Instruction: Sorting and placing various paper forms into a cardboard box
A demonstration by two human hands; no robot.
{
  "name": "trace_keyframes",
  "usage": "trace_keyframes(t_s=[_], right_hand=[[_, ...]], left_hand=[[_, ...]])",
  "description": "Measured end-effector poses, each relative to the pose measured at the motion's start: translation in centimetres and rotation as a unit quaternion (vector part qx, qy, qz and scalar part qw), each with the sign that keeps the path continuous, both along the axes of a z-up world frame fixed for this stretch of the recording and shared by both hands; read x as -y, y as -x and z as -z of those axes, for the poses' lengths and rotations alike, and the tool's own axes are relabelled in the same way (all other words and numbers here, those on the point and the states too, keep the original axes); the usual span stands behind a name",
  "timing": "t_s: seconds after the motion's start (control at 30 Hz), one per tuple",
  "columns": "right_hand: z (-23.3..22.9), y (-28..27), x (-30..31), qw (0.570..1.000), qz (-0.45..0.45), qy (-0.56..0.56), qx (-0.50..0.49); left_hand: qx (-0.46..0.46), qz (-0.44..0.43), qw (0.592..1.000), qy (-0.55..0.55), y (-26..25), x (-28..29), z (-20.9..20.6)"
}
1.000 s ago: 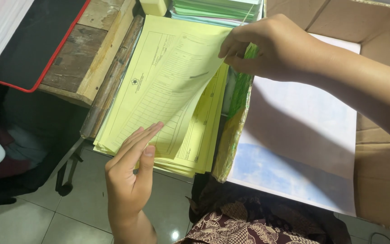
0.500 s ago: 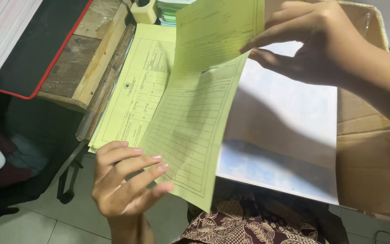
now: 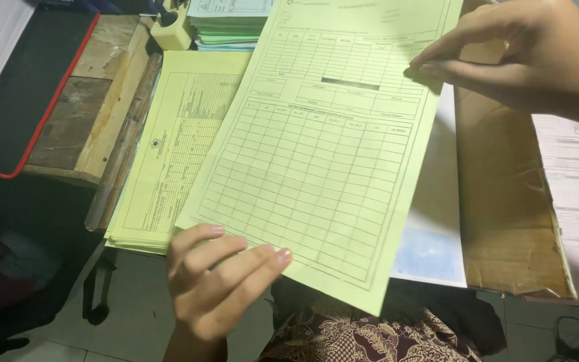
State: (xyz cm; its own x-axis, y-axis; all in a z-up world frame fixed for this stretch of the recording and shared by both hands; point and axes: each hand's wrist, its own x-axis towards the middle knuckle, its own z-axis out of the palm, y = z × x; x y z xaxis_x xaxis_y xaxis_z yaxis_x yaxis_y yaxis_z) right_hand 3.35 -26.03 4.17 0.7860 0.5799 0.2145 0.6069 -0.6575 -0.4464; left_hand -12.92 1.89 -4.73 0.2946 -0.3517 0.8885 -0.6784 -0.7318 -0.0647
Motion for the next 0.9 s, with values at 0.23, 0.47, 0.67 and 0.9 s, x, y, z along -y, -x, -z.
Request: trace_keyframes(t_s=[0.23, 0.47, 0.67, 0.9], right_hand=[[2.6, -2.1, 3.4, 0.982, -0.015, 0.169, 0.081], [5.7, -1.9, 4.4, 0.893, 0.006, 0.328, 0.309], [6.4, -1.6, 3.7, 0.871, 0.028, 0.366, 0.326], [7.3, -1.5, 3.8, 0.852, 0.038, 0.382, 0.355]], left_hand=[[-0.009, 0.073, 0.995, -0.064, -0.9, 4.7, -2.4], [-0.062, 0.154, 0.978, -0.126, -0.9, 6.7, -2.9], [-0.110, 0.200, 0.967, -0.110, -0.9, 7.8, -1.2], [-0.162, 0.200, 0.962, -0.096, -1.4, 7.2, -0.9]])
